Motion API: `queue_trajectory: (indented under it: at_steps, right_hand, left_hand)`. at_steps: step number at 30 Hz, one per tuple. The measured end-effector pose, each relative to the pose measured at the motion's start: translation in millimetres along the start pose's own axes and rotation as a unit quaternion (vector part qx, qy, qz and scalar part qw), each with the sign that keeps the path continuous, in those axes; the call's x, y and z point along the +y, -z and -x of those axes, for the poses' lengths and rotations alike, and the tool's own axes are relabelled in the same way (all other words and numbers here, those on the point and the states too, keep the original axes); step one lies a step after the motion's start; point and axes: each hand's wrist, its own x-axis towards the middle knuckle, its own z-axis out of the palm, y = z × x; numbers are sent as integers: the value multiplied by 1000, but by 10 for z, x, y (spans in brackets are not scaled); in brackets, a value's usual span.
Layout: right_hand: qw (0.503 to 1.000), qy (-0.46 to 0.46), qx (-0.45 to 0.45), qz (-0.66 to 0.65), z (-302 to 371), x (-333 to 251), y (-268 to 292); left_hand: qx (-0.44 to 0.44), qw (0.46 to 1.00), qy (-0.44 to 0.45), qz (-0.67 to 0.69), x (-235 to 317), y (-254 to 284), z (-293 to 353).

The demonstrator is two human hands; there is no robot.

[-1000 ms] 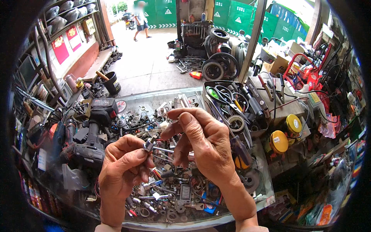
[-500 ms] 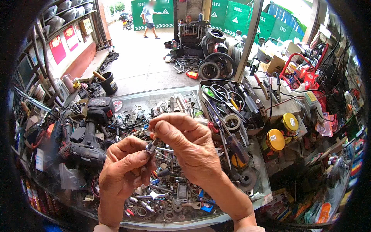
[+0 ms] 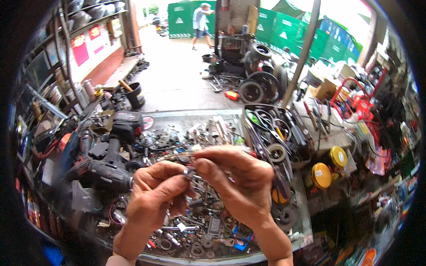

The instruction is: The person assembles small mechanical components on a cluttered workbench. They use a screwdriver to manipulate a small metal piece and a wrench to tighten a nut onto a bolt. The person repeatedly handles and adjusts these small parts throughout the clip.

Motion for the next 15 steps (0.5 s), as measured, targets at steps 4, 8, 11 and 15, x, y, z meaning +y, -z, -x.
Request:
queue_trajectory:
  at_steps: [4,8,11,15]
  right_hand:
    - [999,-12,24,40,23,-49,47]
    - [994,-87,-30,-67,31,-165,95]
    - [997,-26,-54,-54,4,-68,109]
    - [996,-6,-59,67,-1,-146,146]
  left_hand:
    - [-25,1000,-3,-18,-33,-26,-36]
    - [-21,999,19,-31,-58,-13,39]
    - [-30,999,27,-2,-59,23,15]
    - [-21,999,-8,-43,-11,-19,8]
